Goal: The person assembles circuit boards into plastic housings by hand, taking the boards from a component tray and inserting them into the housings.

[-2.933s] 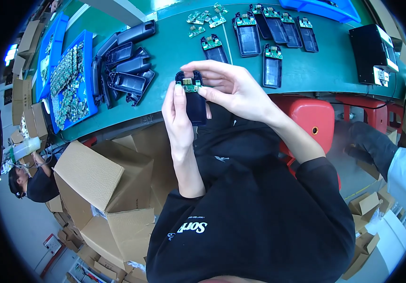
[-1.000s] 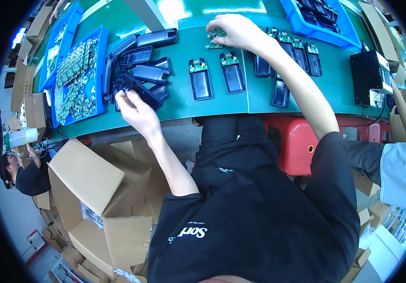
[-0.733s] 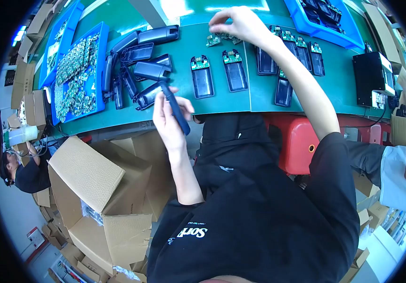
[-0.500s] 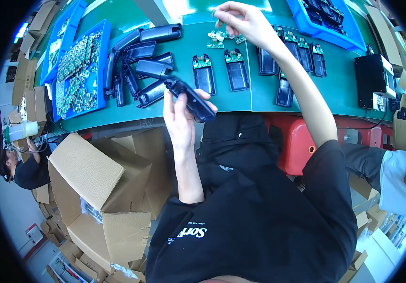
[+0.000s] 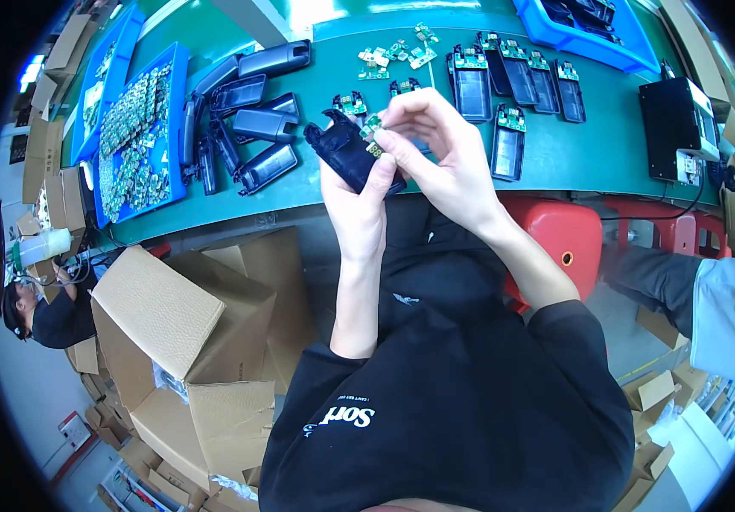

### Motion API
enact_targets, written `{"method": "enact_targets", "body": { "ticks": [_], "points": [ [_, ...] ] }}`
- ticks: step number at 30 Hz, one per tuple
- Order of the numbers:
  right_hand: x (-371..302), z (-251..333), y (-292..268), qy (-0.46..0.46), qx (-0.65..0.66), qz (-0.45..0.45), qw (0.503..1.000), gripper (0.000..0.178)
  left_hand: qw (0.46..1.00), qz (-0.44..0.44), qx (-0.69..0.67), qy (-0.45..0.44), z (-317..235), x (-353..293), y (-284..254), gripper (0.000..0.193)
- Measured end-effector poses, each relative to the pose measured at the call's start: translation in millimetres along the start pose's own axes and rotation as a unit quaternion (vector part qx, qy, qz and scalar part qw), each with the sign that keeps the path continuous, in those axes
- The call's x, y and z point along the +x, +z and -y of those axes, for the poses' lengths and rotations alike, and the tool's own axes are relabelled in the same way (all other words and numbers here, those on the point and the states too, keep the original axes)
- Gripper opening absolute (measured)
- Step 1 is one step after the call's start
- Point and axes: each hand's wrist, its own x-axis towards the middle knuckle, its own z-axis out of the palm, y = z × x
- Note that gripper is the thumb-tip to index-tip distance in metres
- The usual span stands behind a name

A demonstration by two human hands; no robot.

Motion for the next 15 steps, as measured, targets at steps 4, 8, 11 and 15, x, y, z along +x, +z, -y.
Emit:
{"method": "enact_targets", "body": {
  "ticks": [4,8,11,15],
  "points": [
    [-6.0,3.2,-15.7,-0.095,-0.145,0.01,0.985,0.033,0.998,0.022,-0.052,-0.024,8.7,-5.6,-1.1,0.044],
    [-6.3,10.4,-29.4,-0.113,-0.224,0.067,0.966,0.035,0.999,0.034,0.006,-0.032,5.3,-2.0,-8.4,0.04],
    [-6.7,12.7,-33.6,-0.048,-0.158,0.057,0.985,0.035,0.997,0.006,0.083,0.0,-3.3,-0.9,-5.6,0.038],
    [-5.4,24.1,-38.0,0.023,-0.1,0.062,0.993,0.026,0.986,0.003,0.166,0.032,-10.7,1.0,-9.5,0.038]
  ]
}}
